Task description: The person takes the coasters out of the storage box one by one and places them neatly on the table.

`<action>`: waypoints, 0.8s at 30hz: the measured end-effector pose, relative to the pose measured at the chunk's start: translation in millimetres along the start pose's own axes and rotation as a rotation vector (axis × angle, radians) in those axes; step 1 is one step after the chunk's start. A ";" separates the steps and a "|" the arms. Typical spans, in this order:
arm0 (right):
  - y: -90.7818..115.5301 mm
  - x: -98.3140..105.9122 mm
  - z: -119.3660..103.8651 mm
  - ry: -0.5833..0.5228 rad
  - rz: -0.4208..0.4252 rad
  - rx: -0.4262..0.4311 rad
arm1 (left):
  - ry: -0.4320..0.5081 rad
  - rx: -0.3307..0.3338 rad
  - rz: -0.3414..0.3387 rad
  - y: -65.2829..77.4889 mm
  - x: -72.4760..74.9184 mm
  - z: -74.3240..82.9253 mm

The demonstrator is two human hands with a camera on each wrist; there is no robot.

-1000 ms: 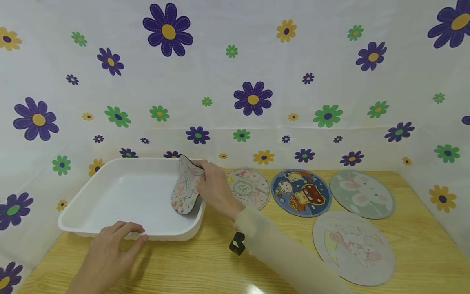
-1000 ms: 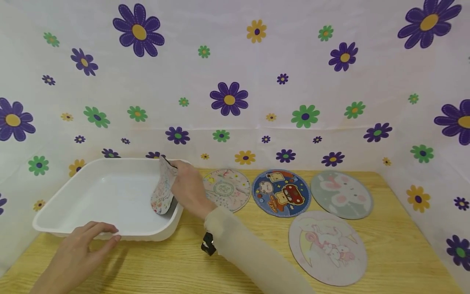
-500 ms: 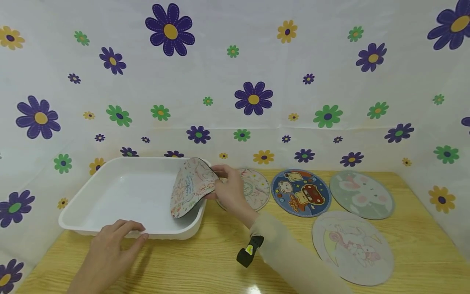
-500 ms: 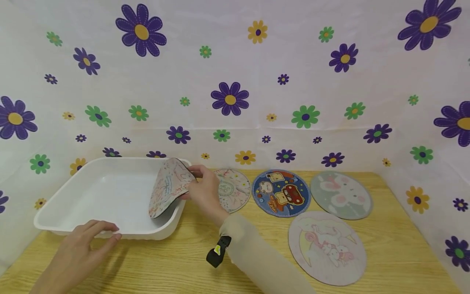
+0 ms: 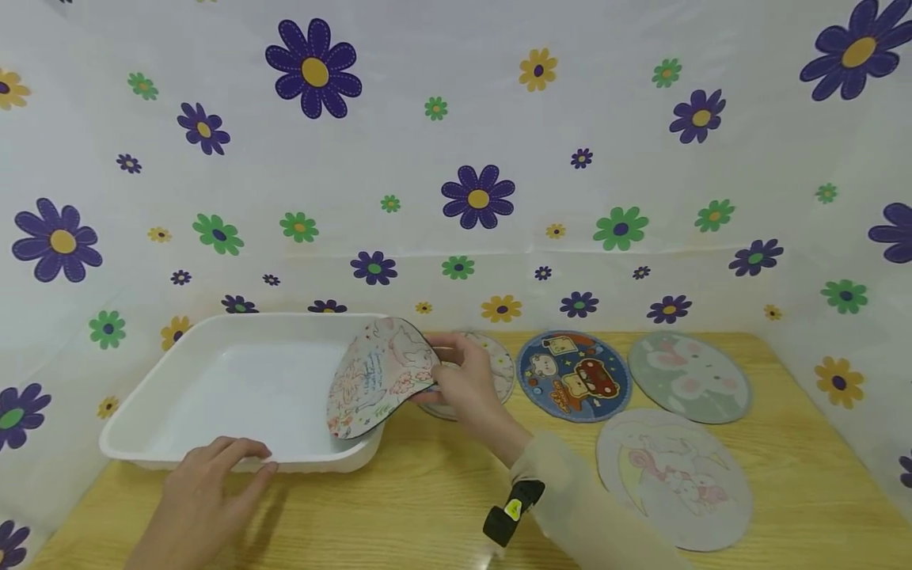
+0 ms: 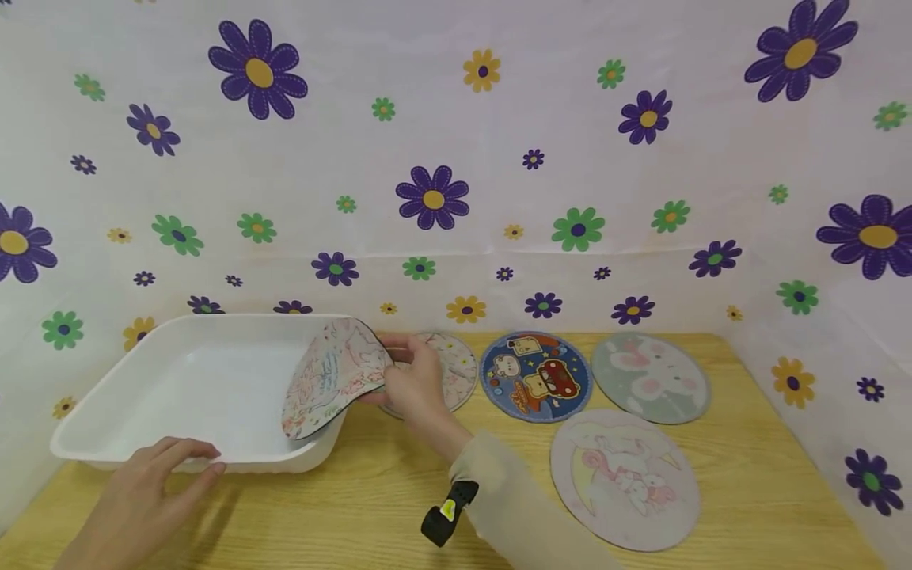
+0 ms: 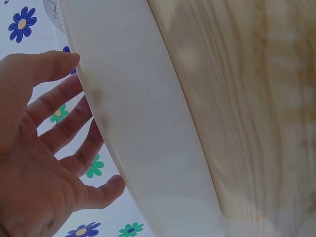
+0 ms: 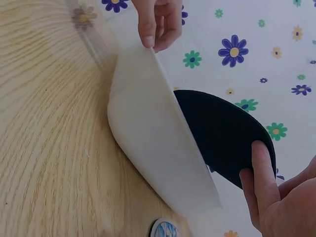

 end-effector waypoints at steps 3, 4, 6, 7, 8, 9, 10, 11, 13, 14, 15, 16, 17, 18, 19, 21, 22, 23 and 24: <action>5.9 4.4 -1.4 -0.009 -0.017 0.003 | 0.005 0.013 -0.009 3.1 0.6 -2.6; 7.7 6.7 -2.8 -0.012 -0.019 0.010 | 0.009 0.019 -0.014 3.5 0.4 -3.2; 11.7 12.3 -5.4 -0.029 -0.021 0.016 | 0.012 0.024 -0.025 3.6 0.2 -3.3; 13.2 15.2 -6.1 -0.039 -0.023 0.018 | 0.012 0.026 -0.031 3.6 0.1 -3.3; 15.0 18.0 -7.2 -0.047 -0.024 0.021 | 0.010 0.023 -0.032 3.3 0.4 -2.9; 16.1 20.4 -7.7 -0.055 -0.028 0.023 | 0.011 0.023 -0.034 3.2 0.8 -2.8; 17.4 24.4 -7.7 -0.063 -0.026 0.019 | 0.010 0.021 -0.035 2.4 0.5 -1.9; 18.8 28.2 -7.6 -0.072 -0.024 0.015 | 0.013 0.019 -0.036 1.8 0.2 -1.3; 21.0 35.1 -7.1 -0.087 -0.020 0.009 | 0.017 0.023 -0.044 1.2 -0.6 -1.5; 22.2 38.3 -6.8 -0.090 -0.015 0.007 | 0.020 0.023 -0.047 1.2 -1.1 -2.0; 22.9 41.3 -5.9 -0.095 -0.013 0.003 | 0.024 0.029 -0.052 1.6 -1.7 -2.6; 24.2 43.4 -5.2 -0.097 -0.011 -0.002 | 0.023 0.026 -0.046 2.2 -1.1 -2.4; 25.7 45.4 -4.5 -0.099 -0.008 -0.006 | 0.028 0.027 -0.046 2.8 -1.1 -2.9; 26.7 47.3 -3.5 -0.101 -0.008 -0.011 | 0.028 0.030 -0.047 3.4 -1.2 -3.6; 28.2 49.4 -3.0 -0.102 -0.006 -0.012 | 0.028 0.031 -0.042 3.9 -0.9 -3.8; 31.2 54.4 -1.9 -0.103 -0.001 -0.016 | 0.026 0.029 -0.030 3.9 0.0 -3.3; 33.2 57.7 -1.4 -0.100 0.006 -0.019 | 0.027 0.027 -0.027 3.7 0.1 -3.0; 35.1 61.6 -0.3 -0.099 0.015 -0.024 | 0.025 0.029 -0.030 3.5 -0.2 -3.0; 37.3 65.7 0.4 -0.095 0.024 -0.029 | 0.024 0.023 -0.027 3.2 -0.1 -2.2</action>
Point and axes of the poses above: each hand's wrist, its own y-axis away from the middle knuckle, its own x-axis out of the back of the hand, z = x × y, the point moved 10 cm from there along -y, towards the middle knuckle, and after that the axes turned 9 degrees about -x, right-handed, at the moved point
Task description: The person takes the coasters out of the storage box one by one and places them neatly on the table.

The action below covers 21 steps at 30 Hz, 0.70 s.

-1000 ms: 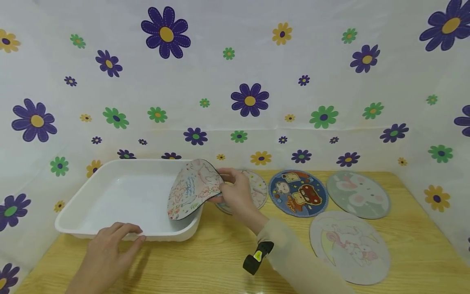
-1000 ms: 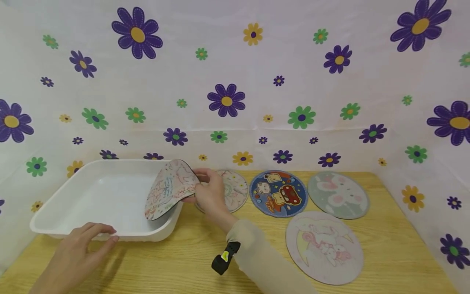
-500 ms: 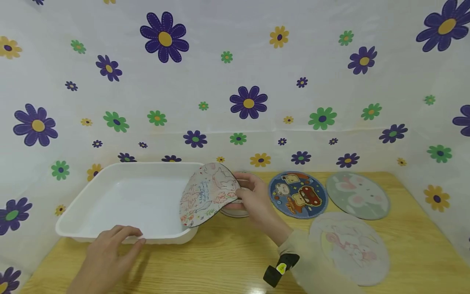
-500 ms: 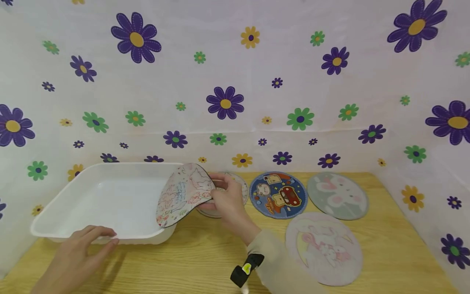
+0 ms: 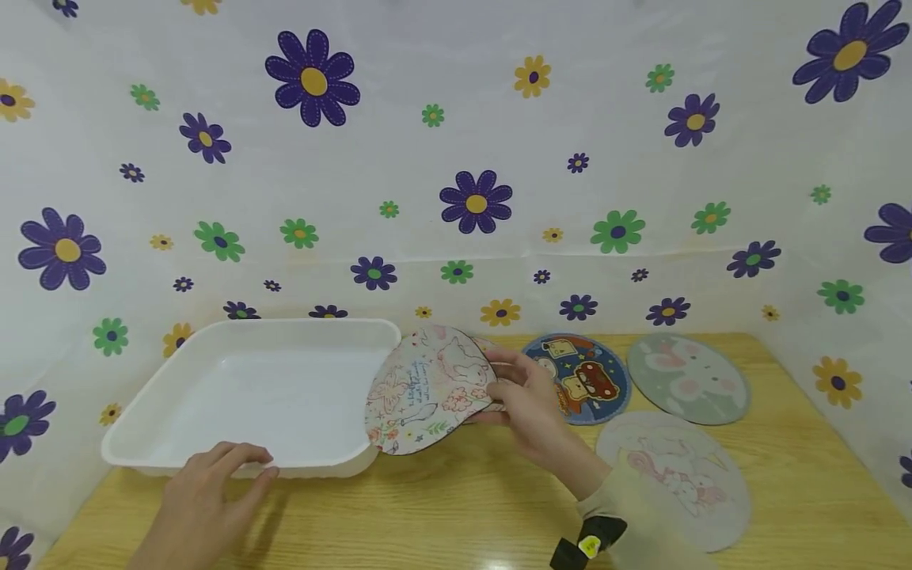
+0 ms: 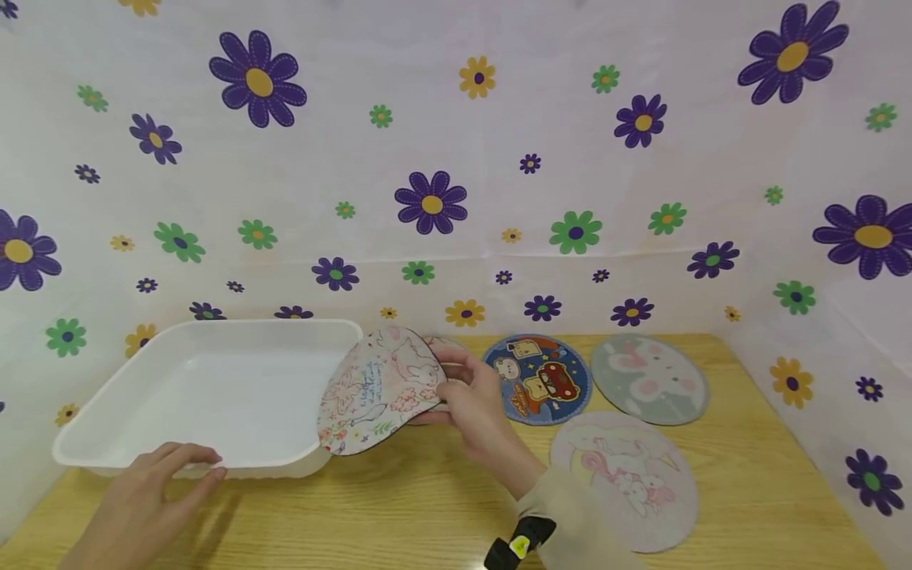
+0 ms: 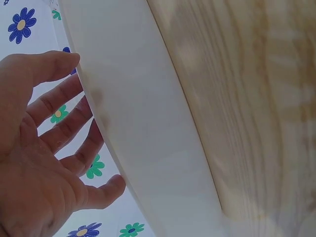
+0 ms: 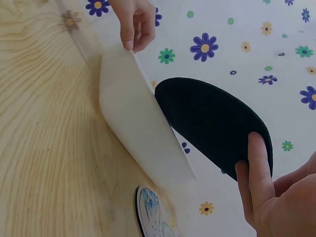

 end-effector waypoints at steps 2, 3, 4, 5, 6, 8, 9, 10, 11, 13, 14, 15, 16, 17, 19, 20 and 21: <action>3.7 8.3 1.0 0.014 0.011 -0.010 | -0.004 -0.014 0.009 -0.7 -0.7 1.3; 5.5 12.0 1.3 0.023 0.014 -0.015 | -0.006 -0.014 0.010 -0.7 -1.3 1.1; 7.4 15.7 1.3 0.030 0.018 -0.017 | -0.007 -0.017 0.014 -1.0 -1.5 1.2; 8.6 19.0 1.6 0.037 0.017 -0.021 | -0.010 -0.023 0.022 -1.4 -1.4 1.4; 10.1 21.7 1.2 0.044 0.014 -0.021 | -0.008 -0.028 0.029 -1.6 -1.4 1.7; 12.1 25.9 1.4 0.048 0.006 -0.026 | -0.010 -0.026 0.029 -1.6 -0.8 0.2; 13.0 27.7 1.5 0.048 0.002 -0.031 | -0.012 -0.023 0.027 -1.4 -0.6 -0.4; 14.1 29.5 1.4 0.048 0.000 -0.036 | -0.008 -0.026 0.025 -1.3 -0.7 -0.1; 14.7 31.2 1.4 0.049 -0.004 -0.041 | -0.005 -0.026 0.022 -0.9 -0.8 -0.1; 16.5 34.2 0.8 0.053 -0.005 -0.048 | -0.008 -0.026 0.021 -0.6 -0.4 -0.1; 17.4 35.4 0.1 0.056 -0.005 -0.049 | -0.008 -0.026 0.024 -0.6 0.0 0.0; 18.4 36.8 -0.6 0.060 -0.002 -0.052 | -0.009 -0.028 0.029 -0.4 0.7 0.7; 19.6 38.7 -1.5 0.065 0.004 -0.051 | -0.008 -0.034 0.035 -0.6 1.0 1.3; 20.8 40.4 -2.3 0.073 0.006 -0.049 | -0.007 -0.035 0.037 -0.7 1.1 1.5; 22.6 43.5 -3.5 0.083 0.016 -0.052 | -0.005 -0.029 0.034 -0.5 0.6 0.8; 23.3 44.9 -3.9 0.087 0.021 -0.053 | -0.003 -0.024 0.030 -0.3 0.1 0.2; 23.9 46.4 -4.1 0.095 0.025 -0.056 | -0.002 -0.021 0.028 -0.2 -0.2 -0.1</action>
Point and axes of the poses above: each hand's wrist, its own y-axis away from the middle knuckle, its own x-axis out of the back of the hand, z = x × y, the point moved 10 cm from there along -y, towards the middle knuckle, and after that the axes turned 9 degrees about -x, right-handed, at the moved point
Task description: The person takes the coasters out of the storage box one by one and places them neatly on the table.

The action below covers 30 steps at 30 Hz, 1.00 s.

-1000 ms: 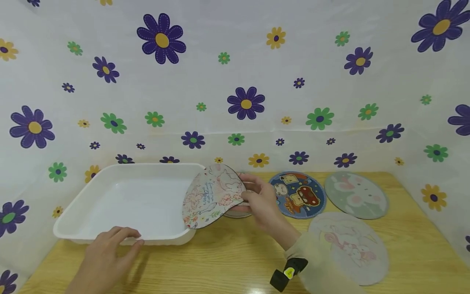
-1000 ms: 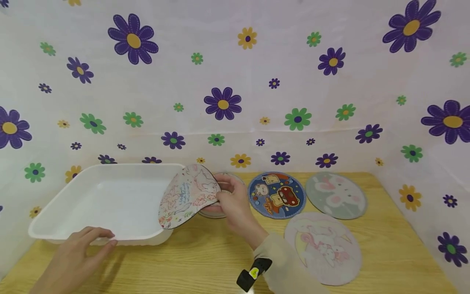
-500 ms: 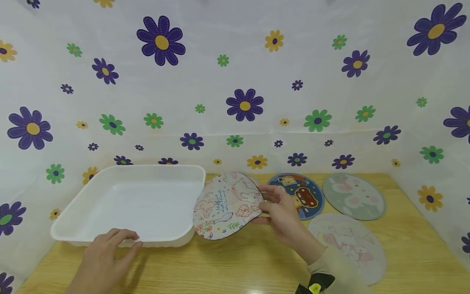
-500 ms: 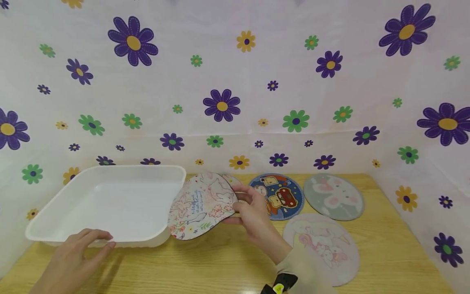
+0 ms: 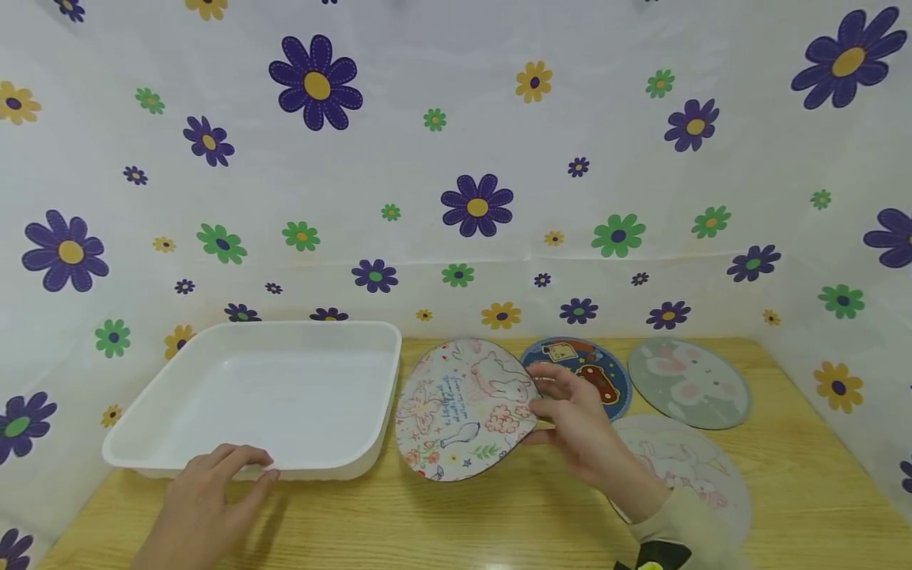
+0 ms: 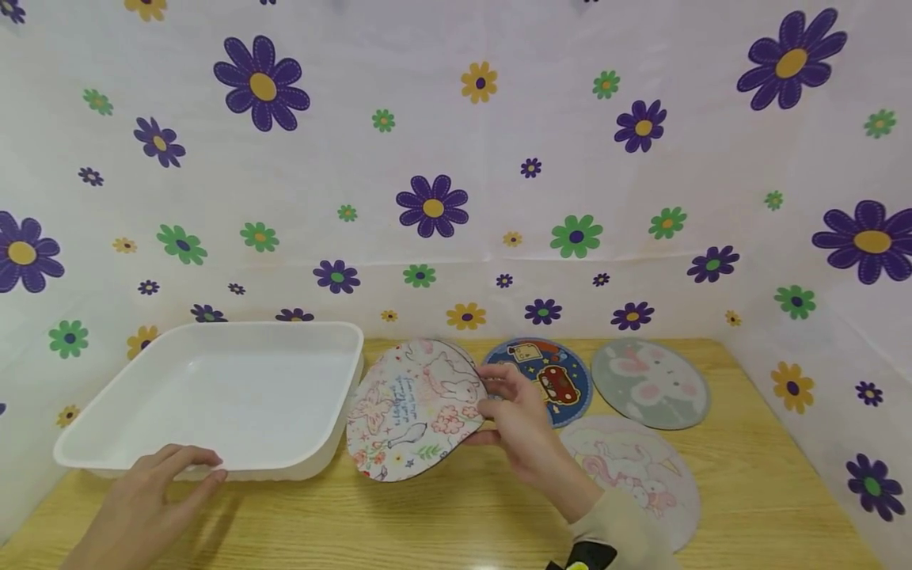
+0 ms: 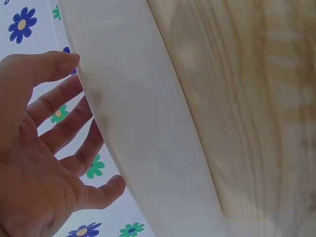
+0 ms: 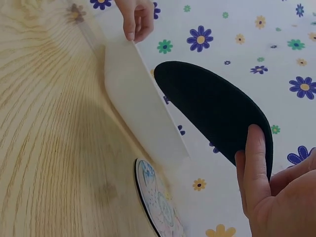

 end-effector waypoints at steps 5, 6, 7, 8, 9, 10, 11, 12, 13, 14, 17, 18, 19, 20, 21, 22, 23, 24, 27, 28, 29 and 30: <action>-0.6 8.0 2.5 0.043 0.005 -0.015 | 0.003 0.004 0.002 -0.6 0.0 0.2; -0.8 10.4 3.7 0.053 0.007 -0.019 | 0.004 0.005 0.001 -0.8 0.2 0.5; -0.9 12.9 5.0 0.062 0.007 -0.023 | 0.003 0.006 0.000 -0.8 0.4 0.7; -0.9 15.7 6.4 0.072 0.013 -0.025 | 0.008 0.008 0.001 -0.2 0.4 0.5; -0.7 18.2 8.0 0.082 0.015 -0.029 | 0.009 0.011 0.000 0.0 0.5 0.5; -0.4 20.9 9.9 0.098 0.017 -0.032 | 0.010 0.013 -0.001 0.2 0.5 0.3; -0.2 23.5 11.7 0.114 0.019 -0.035 | 0.010 0.015 -0.003 0.4 0.4 0.1; -0.1 26.4 13.3 0.129 0.028 -0.039 | 0.007 0.020 -0.009 0.3 0.2 -0.1; 0.2 29.0 14.9 0.145 0.034 -0.042 | 0.008 0.021 -0.008 0.2 0.2 0.0; 0.4 31.7 16.5 0.161 0.040 -0.046 | 0.008 0.019 -0.006 0.1 0.4 0.3; 0.6 38.0 21.6 0.196 0.044 -0.058 | 0.003 0.018 -0.004 -0.4 0.6 1.0; 0.6 39.8 23.1 0.205 0.045 -0.061 | 0.003 0.020 -0.005 -0.4 0.6 1.0; 0.5 41.1 24.7 0.215 0.039 -0.062 | 0.004 0.023 -0.005 -0.2 0.7 0.8; 0.4 42.5 26.4 0.222 0.035 -0.063 | 0.005 0.027 -0.008 0.0 0.6 0.4; 0.6 44.2 28.6 0.226 0.033 -0.070 | 0.007 0.036 -0.016 0.3 0.0 -0.3; 1.0 46.0 30.9 0.234 0.036 -0.079 | 0.009 0.045 -0.025 0.7 -0.7 -1.0; 1.3 47.9 33.2 0.239 0.038 -0.088 | 0.009 0.054 -0.036 1.2 -1.5 -1.8; 2.0 49.7 35.9 0.245 0.039 -0.100 | 0.012 0.064 -0.047 1.9 -2.5 -2.6; 3.8 54.8 44.4 0.254 0.040 -0.132 | 0.004 0.056 -0.041 1.9 -2.4 -2.1; 4.0 56.1 47.0 0.258 0.035 -0.135 | -0.003 0.040 -0.026 1.6 -1.3 -1.0; 4.0 57.6 49.8 0.260 0.030 -0.139 | -0.010 0.021 -0.006 1.0 0.1 0.5; 4.6 58.9 52.8 0.260 0.026 -0.145 | -0.013 -0.003 0.017 0.1 1.6 2.3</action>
Point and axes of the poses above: each hand's wrist, its own y-axis away from the middle knuckle, its own x-axis out of the back of the hand, z = x × y, the point moved 10 cm from there along -y, towards the middle knuckle, and after that the axes turned 9 degrees about -x, right-handed, at the moved point
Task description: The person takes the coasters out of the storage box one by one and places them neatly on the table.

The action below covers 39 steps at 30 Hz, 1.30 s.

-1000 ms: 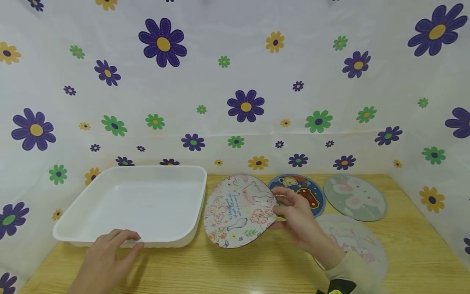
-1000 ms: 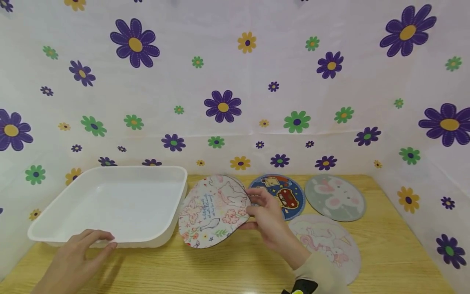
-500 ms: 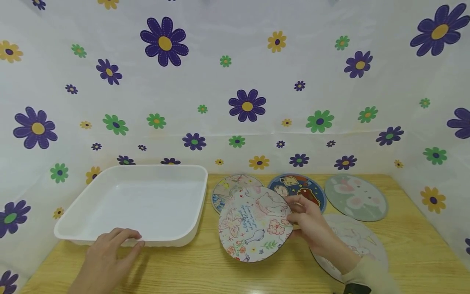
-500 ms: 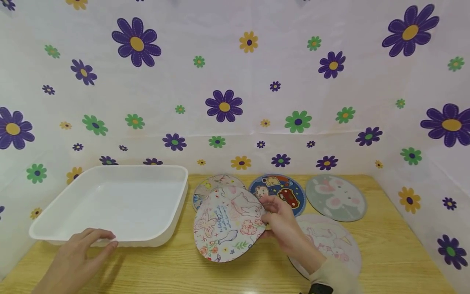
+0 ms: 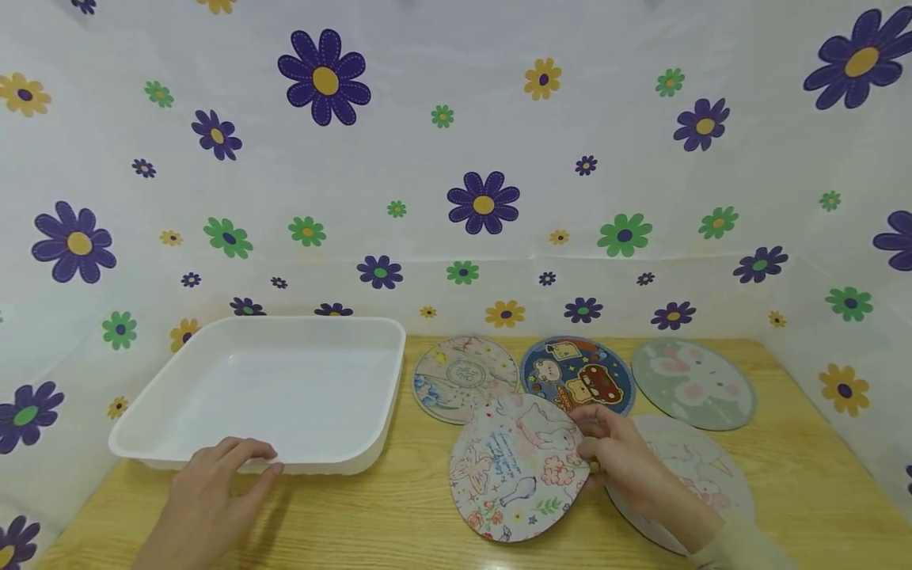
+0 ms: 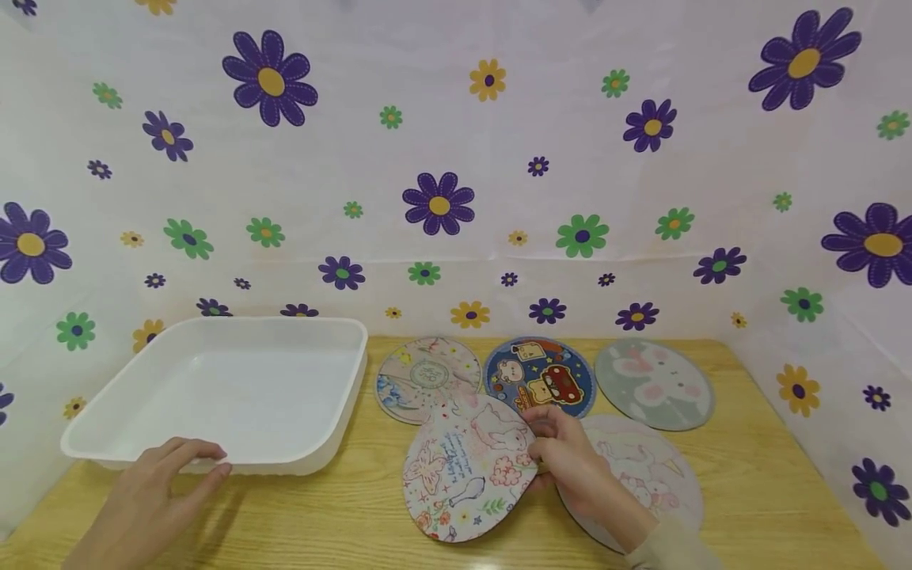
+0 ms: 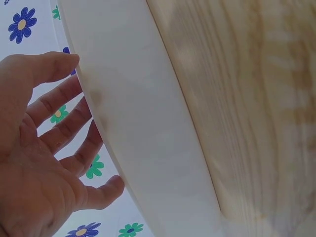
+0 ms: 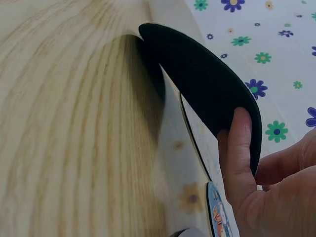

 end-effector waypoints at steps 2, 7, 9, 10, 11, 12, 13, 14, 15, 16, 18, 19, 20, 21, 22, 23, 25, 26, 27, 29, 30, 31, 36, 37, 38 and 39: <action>0.1 0.7 4.4 0.003 -0.010 -0.007 | -0.008 -0.049 0.053 -1.3 4.3 3.4; 2.0 0.9 11.6 0.046 -0.024 -0.015 | -0.011 -0.076 0.080 -1.6 6.9 4.0; 2.8 1.5 12.9 0.078 -0.013 -0.016 | -0.004 -0.046 0.053 0.0 4.6 1.3; 3.2 2.5 14.1 0.097 0.000 -0.018 | 0.000 -0.034 0.039 0.4 3.5 0.5; 3.8 3.2 15.3 0.114 0.012 -0.024 | 0.005 -0.027 0.033 0.6 3.0 0.0; 4.3 4.4 16.5 0.129 0.028 -0.032 | 0.009 -0.022 0.029 0.7 2.6 -0.3; 4.6 5.2 17.1 0.147 0.041 -0.035 | 0.013 -0.019 0.026 0.7 2.4 -0.4; 5.0 6.1 17.5 0.162 0.056 -0.039 | 0.014 -0.017 0.025 0.3 2.4 -0.5; 5.1 7.0 17.9 0.174 0.069 -0.043 | 0.011 -0.021 0.028 0.0 3.0 -0.1; 5.2 7.7 17.7 0.187 0.082 -0.044 | 0.013 -0.017 0.025 0.0 2.8 -0.3; 5.6 8.8 17.5 0.206 0.100 -0.046 | 0.012 -0.007 0.011 -0.1 2.0 -1.5; 5.6 8.8 16.6 0.218 0.106 -0.041 | 0.012 0.001 0.001 -0.1 1.4 -2.1; 5.2 9.4 16.1 0.229 0.116 -0.038 | 0.011 0.009 -0.007 -0.1 1.0 -2.6; 5.1 9.5 15.6 0.241 0.122 -0.033 | 0.012 0.015 -0.013 -0.1 0.6 -3.0; 5.0 9.6 15.0 0.251 0.127 -0.026 | 0.013 0.020 -0.018 -0.1 0.1 -3.3; 4.7 9.9 14.4 0.261 0.135 -0.018 | 0.011 0.020 -0.019 -0.6 0.1 -3.3; 3.8 10.4 13.6 0.271 0.149 -0.003 | 0.013 0.017 -0.014 -1.0 0.4 -3.1; 3.2 10.5 13.3 0.276 0.154 0.006 | 0.011 0.014 -0.010 -1.0 0.7 -2.8; 2.6 10.6 12.8 0.280 0.157 0.015 | 0.009 0.008 -0.003 -1.0 1.1 -2.3; 0.9 11.0 12.5 0.286 0.167 0.028 | 0.014 0.000 0.009 -1.0 1.7 -1.9; 0.0 11.3 12.3 0.289 0.172 0.033 | 0.016 -0.001 0.012 -0.8 1.7 -1.8; -1.0 11.5 11.8 0.296 0.177 0.038 | 0.018 -0.003 0.014 -0.7 1.6 -1.8; -4.3 12.2 8.3 0.315 0.203 0.050 | 0.005 0.007 0.001 -0.5 1.4 -1.0; -4.4 12.0 7.2 0.317 0.207 0.051 | 0.002 0.007 -0.001 -0.8 1.6 -0.7; -4.4 11.9 6.1 0.321 0.211 0.052 | -0.001 0.010 -0.005 -1.1 1.6 -0.8; -4.3 11.9 4.6 0.339 0.220 0.055 | -0.004 0.015 -0.010 -1.1 1.5 -0.9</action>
Point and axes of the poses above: each hand's wrist, its own y-axis away from the middle knuckle, its own x-axis out of the back of the hand, z = x × y, the point moved 10 cm from there along -y, towards the middle knuckle, and after that the axes turned 9 degrees about -x, right-handed, at the moved point
